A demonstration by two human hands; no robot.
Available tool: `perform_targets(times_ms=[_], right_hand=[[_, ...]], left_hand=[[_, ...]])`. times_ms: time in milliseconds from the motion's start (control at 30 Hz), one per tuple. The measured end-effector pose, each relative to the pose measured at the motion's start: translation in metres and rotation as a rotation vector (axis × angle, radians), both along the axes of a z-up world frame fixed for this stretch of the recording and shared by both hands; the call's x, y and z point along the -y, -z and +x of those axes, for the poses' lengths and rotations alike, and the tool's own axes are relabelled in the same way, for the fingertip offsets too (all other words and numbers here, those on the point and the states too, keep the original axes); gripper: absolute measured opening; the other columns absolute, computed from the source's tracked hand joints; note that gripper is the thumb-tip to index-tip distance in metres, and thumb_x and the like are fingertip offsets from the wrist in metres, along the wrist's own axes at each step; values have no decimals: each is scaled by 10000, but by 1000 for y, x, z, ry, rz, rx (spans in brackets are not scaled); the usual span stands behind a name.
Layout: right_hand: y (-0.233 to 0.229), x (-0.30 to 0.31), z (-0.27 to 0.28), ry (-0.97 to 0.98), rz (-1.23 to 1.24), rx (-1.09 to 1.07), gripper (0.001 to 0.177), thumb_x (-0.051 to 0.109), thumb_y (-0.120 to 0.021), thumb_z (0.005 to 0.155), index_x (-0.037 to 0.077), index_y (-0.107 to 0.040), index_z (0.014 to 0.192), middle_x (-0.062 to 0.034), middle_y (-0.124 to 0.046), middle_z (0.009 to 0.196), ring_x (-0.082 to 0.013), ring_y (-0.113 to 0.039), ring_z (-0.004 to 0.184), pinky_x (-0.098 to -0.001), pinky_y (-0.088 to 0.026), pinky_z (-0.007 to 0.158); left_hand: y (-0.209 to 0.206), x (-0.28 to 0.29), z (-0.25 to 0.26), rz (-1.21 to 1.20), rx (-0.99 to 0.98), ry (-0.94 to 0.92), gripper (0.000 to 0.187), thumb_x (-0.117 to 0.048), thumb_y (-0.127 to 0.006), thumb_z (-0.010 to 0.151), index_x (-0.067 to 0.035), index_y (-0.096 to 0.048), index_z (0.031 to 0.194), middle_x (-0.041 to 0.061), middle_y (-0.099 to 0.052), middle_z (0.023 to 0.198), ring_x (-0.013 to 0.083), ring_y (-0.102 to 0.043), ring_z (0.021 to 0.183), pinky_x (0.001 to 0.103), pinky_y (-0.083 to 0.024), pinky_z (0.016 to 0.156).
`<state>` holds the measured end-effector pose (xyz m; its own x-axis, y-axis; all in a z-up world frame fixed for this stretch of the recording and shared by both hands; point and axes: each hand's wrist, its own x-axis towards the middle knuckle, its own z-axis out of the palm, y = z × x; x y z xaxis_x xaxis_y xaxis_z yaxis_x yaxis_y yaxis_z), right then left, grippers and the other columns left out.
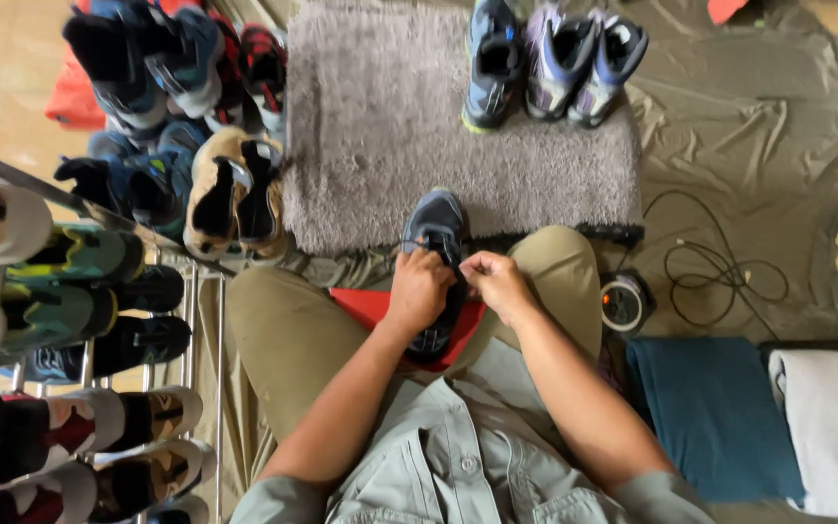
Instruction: Lacing and unlacing various pairs of sneakers while seated on the floor.
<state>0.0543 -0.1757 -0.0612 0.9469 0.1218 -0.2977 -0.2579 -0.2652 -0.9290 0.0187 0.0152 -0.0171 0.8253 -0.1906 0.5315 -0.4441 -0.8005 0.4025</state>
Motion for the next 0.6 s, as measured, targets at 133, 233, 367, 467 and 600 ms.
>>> perform_targets(times_ms=[133,233,367,467,600], right_hand=[[-2,-6,-2,-108,-372,273,53,201,-721,971,163,-755,985,-16,-740,869,-219,-722,876,-364,-571,792],[-39,1,-3,56,-262,194,242,217,-547,1052,150,-750,939,-55,-750,853,-225,-731,879,-364,-572,818],[-109,73,1,434,931,-3,175,164,-588,975,171,-703,842,-124,-722,872,-222,-586,732,-361,-479,749],[-118,126,5,534,695,140,152,123,-513,1079,191,-610,984,-50,-594,749,-77,-379,463,-228,-367,484],[-72,164,4,174,-481,396,34,135,-716,977,109,-738,974,-105,-666,891,-267,-652,852,-374,-524,816]], left_hand=[[-7,-3,-4,-88,-17,-6,112,-302,-815,779,-218,-746,810,-34,-645,826,208,-608,876,372,-407,780],[-19,-8,-17,-102,-136,-180,737,-335,-924,634,-243,-620,1298,61,-576,1290,329,-530,1195,465,-410,973],[-12,-20,-30,-291,-232,-347,760,-278,-931,672,-125,-549,1311,146,-533,1252,402,-549,1173,487,-466,974],[4,-24,-28,-381,-376,-354,504,-302,-894,752,-131,-602,1126,104,-578,1125,370,-612,1087,449,-500,957],[1,-23,-30,-368,-524,-375,218,-361,-778,876,-205,-702,1007,25,-657,956,288,-701,931,410,-577,817]])
